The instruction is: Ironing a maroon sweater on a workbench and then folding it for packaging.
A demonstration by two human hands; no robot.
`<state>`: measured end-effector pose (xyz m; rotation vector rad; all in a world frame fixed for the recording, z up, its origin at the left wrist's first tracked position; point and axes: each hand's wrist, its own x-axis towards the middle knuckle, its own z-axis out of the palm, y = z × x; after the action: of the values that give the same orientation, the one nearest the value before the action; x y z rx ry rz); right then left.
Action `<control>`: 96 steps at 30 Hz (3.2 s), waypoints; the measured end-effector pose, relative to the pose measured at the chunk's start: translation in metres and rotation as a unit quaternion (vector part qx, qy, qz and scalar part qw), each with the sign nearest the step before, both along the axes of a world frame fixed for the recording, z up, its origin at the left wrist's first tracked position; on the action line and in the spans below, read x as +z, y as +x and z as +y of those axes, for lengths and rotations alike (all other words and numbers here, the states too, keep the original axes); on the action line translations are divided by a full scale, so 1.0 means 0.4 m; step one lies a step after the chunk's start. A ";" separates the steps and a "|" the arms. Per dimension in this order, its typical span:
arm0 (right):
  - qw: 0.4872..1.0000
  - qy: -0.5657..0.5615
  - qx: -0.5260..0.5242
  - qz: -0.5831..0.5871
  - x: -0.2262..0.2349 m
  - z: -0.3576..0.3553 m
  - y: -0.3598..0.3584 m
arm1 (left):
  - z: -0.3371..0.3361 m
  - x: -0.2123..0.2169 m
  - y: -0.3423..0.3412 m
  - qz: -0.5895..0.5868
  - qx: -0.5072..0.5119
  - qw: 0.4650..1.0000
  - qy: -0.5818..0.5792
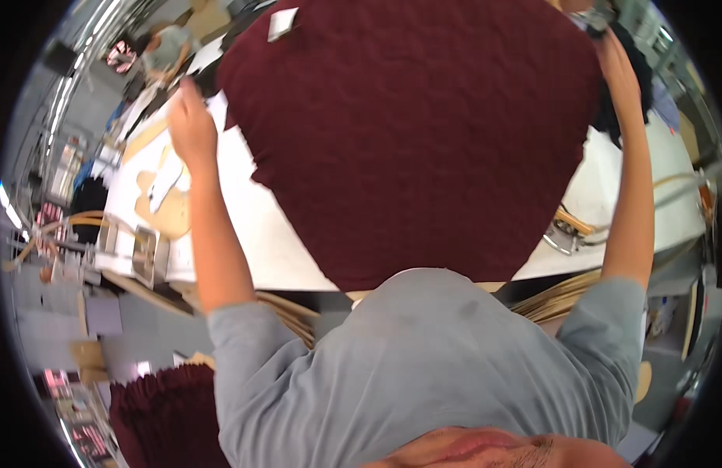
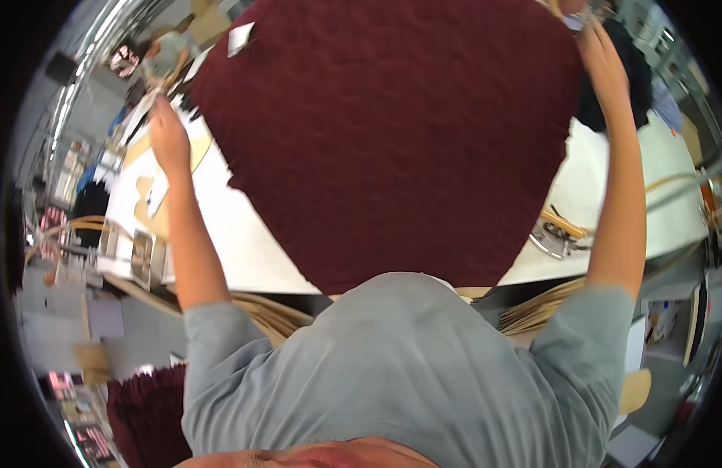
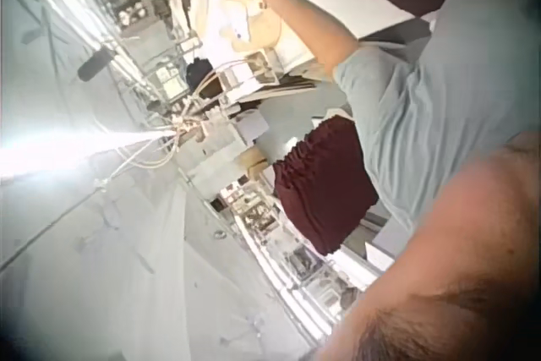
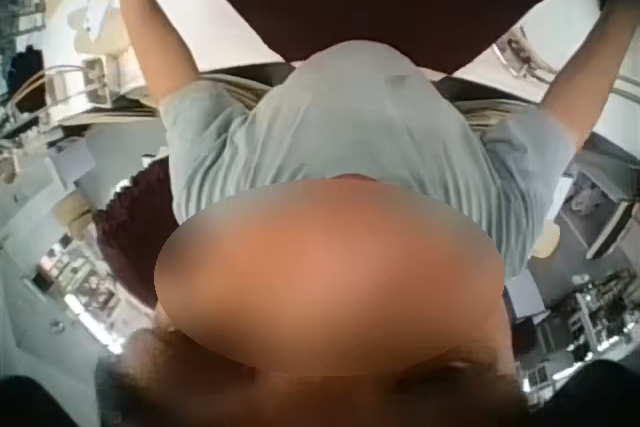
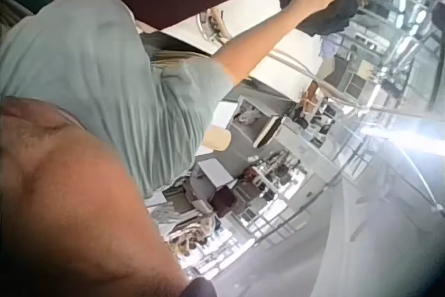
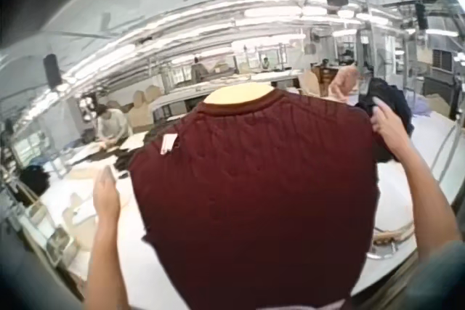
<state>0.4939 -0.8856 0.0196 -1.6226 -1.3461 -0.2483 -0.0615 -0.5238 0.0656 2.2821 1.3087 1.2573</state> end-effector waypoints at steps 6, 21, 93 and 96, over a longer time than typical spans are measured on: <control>0.811 -0.057 -0.056 0.579 -0.407 -0.190 -0.176 | -0.181 -0.524 -0.049 -0.362 -0.206 0.673 -0.611; 0.933 -0.043 -0.236 0.268 -0.719 -0.198 -0.361 | -0.334 -0.866 -0.055 -0.159 -0.006 0.962 -0.220; 0.627 -0.205 -0.214 0.720 -0.844 -0.534 -0.609 | -0.749 -1.096 -0.261 -0.483 0.134 0.602 -0.622; 0.658 -0.534 -0.144 0.512 -0.826 -0.496 -0.537 | -0.700 -1.043 -0.232 -0.223 0.133 0.854 -0.450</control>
<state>0.2789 -1.0840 -0.3109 -2.2818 -0.2002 1.3730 -0.1542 -0.8036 -0.3517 1.1153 1.5851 0.8593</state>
